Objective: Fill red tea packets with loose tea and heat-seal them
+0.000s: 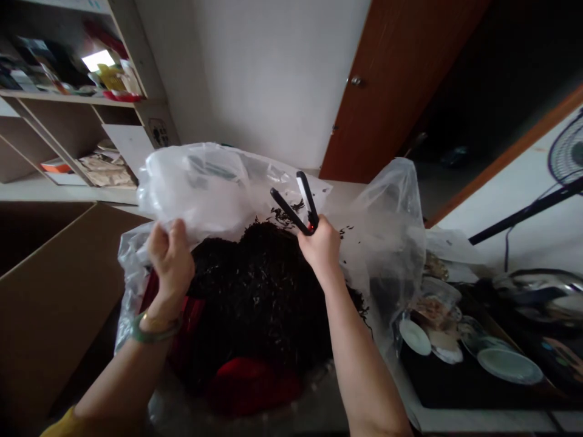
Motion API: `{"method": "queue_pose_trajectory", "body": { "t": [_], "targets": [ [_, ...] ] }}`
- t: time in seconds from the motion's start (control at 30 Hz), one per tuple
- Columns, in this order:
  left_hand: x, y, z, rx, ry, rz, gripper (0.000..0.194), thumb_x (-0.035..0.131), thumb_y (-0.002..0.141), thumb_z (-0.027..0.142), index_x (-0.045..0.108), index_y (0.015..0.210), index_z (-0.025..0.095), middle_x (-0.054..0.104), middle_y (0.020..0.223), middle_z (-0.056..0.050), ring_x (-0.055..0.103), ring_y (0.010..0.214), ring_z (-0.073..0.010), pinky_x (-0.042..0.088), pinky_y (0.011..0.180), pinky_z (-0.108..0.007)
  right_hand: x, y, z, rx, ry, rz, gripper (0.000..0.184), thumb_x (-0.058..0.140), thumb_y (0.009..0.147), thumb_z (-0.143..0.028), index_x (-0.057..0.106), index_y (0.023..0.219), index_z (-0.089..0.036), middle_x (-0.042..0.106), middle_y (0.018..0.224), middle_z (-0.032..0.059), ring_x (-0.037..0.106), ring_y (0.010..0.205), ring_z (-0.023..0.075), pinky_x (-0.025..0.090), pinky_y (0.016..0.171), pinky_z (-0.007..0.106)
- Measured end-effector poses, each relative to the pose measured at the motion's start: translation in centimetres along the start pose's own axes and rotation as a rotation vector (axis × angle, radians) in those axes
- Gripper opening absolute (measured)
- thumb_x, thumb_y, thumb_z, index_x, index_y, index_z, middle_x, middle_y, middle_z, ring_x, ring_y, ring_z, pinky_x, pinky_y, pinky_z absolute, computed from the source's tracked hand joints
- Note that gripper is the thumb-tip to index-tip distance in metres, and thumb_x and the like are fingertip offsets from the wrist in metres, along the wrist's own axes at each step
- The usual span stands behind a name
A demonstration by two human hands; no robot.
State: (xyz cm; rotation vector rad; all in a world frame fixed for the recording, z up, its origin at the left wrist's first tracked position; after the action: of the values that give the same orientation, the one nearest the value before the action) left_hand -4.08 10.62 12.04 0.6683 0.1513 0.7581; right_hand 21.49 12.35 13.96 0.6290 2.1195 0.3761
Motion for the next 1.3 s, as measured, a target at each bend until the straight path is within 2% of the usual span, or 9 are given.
{"method": "queue_pose_trajectory", "body": {
  "t": [0.23, 0.37, 0.57, 0.67, 0.73, 0.83, 0.97, 1.17, 1.3],
  "targets": [
    [3.9, 0.7, -3.7, 0.01, 0.184, -0.228, 0.04, 0.061, 0.079, 0.028, 0.029, 0.056, 0.021, 0.026, 0.05, 0.007, 0.026, 0.049, -0.0083, 0.025, 0.049, -0.025, 4.4, 1.3, 2.5, 0.105, -0.134, -0.199, 0.015, 0.06, 0.071, -0.023, 0.061, 0.086, -0.018, 0.068, 0.077, 0.008, 0.064, 0.077, 0.0248, 0.045, 0.066, 0.03],
    [4.8, 0.0, -5.2, 0.087, 0.258, -0.355, 0.033, 0.06, 0.08, 0.027, 0.034, 0.061, 0.021, 0.035, 0.056, 0.006, 0.034, 0.054, -0.0098, 0.031, 0.055, -0.025, 5.2, 1.7, 4.0, 0.154, -0.162, -0.266, 0.019, 0.061, 0.073, -0.027, 0.062, 0.09, -0.019, 0.07, 0.087, 0.01, 0.065, 0.084, 0.0265, 0.046, 0.069, 0.031],
    [5.9, -1.0, -6.7, 0.167, 0.363, -0.473, 0.011, 0.057, 0.08, 0.024, 0.047, 0.075, 0.02, 0.051, 0.081, -0.003, 0.05, 0.078, -0.0172, 0.044, 0.076, -0.031, 3.3, 0.9, 5.4, 0.162, -0.145, -0.25, 0.017, 0.058, 0.075, -0.026, 0.062, 0.089, -0.018, 0.069, 0.084, 0.0087, 0.065, 0.08, 0.0241, 0.046, 0.066, 0.03],
    [6.4, -1.1, -6.8, 0.143, 0.434, -0.552, 0.007, 0.056, 0.08, 0.023, 0.053, 0.084, 0.018, 0.055, 0.091, -0.008, 0.054, 0.089, -0.0216, 0.045, 0.087, -0.037, 1.4, -1.2, 6.3, 0.099, -0.127, -0.259, 0.013, 0.061, 0.073, -0.027, 0.061, 0.083, -0.019, 0.069, 0.078, 0.0063, 0.065, 0.074, 0.0218, 0.045, 0.064, 0.029],
    [6.1, -1.3, -6.3, 0.146, 0.461, -0.579, 0.014, 0.054, 0.081, 0.022, 0.056, 0.094, 0.016, 0.057, 0.098, -0.01, 0.054, 0.098, -0.0241, 0.043, 0.092, -0.04, 0.1, -3.5, 7.3, 0.044, -0.1, -0.289, 0.012, 0.062, 0.072, -0.027, 0.059, 0.081, -0.02, 0.069, 0.078, 0.0048, 0.065, 0.072, 0.0204, 0.045, 0.064, 0.028],
    [4.0, -2.1, -5.0, 0.184, 0.474, -0.537, 0.031, 0.053, 0.081, 0.02, 0.054, 0.111, 0.014, 0.056, 0.113, -0.014, 0.051, 0.11, -0.0257, 0.04, 0.099, -0.042, -1.6, -7.2, 9.3, 0.02, -0.068, -0.326, 0.012, 0.061, 0.073, -0.028, 0.059, 0.082, -0.02, 0.07, 0.078, 0.005, 0.066, 0.071, 0.0206, 0.045, 0.063, 0.028],
    [-2.3, -4.5, -3.9, 0.179, 0.547, -0.535, 0.029, 0.052, 0.082, 0.022, 0.058, 0.11, 0.017, 0.058, 0.113, -0.011, 0.054, 0.108, -0.0246, 0.041, 0.099, -0.041, -2.8, -11.5, 11.9, 0.05, -0.108, -0.332, 0.024, 0.06, 0.074, -0.034, 0.059, 0.092, -0.018, 0.07, 0.086, 0.0097, 0.066, 0.077, 0.0247, 0.044, 0.063, 0.03],
    [-13.0, -8.8, -5.5, 0.124, 0.726, -0.652, 0.022, 0.048, 0.083, 0.022, 0.064, 0.098, 0.018, 0.064, 0.102, -0.009, 0.056, 0.103, -0.0252, 0.042, 0.098, -0.044, -2.7, -15.6, 14.0, -0.012, -0.228, -0.455, 0.03, 0.06, 0.076, -0.041, 0.06, 0.098, -0.021, 0.07, 0.085, 0.0072, 0.066, 0.078, 0.025, 0.043, 0.061, 0.029],
    [-16.1, -11.5, -6.5, 0.175, 0.811, -0.776, 0.027, 0.059, 0.078, 0.029, 0.063, 0.104, 0.021, 0.062, 0.112, -0.01, 0.049, 0.117, -0.0309, 0.038, 0.103, -0.049, -1.9, -15.9, 15.8, -0.029, -0.378, -0.472, 0.028, 0.06, 0.076, -0.037, 0.062, 0.096, -0.018, 0.069, 0.089, 0.0109, 0.065, 0.081, 0.0268, 0.044, 0.066, 0.032]
  ]
}}
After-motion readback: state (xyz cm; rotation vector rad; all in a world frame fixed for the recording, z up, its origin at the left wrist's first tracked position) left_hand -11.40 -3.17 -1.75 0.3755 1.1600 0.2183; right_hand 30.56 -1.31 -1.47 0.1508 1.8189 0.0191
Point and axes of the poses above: each hand's wrist, its own y-axis towards the middle knuckle, its own x-axis out of the palm, z = x × y, the point moved 1 cm from there along y, towards the middle knuckle
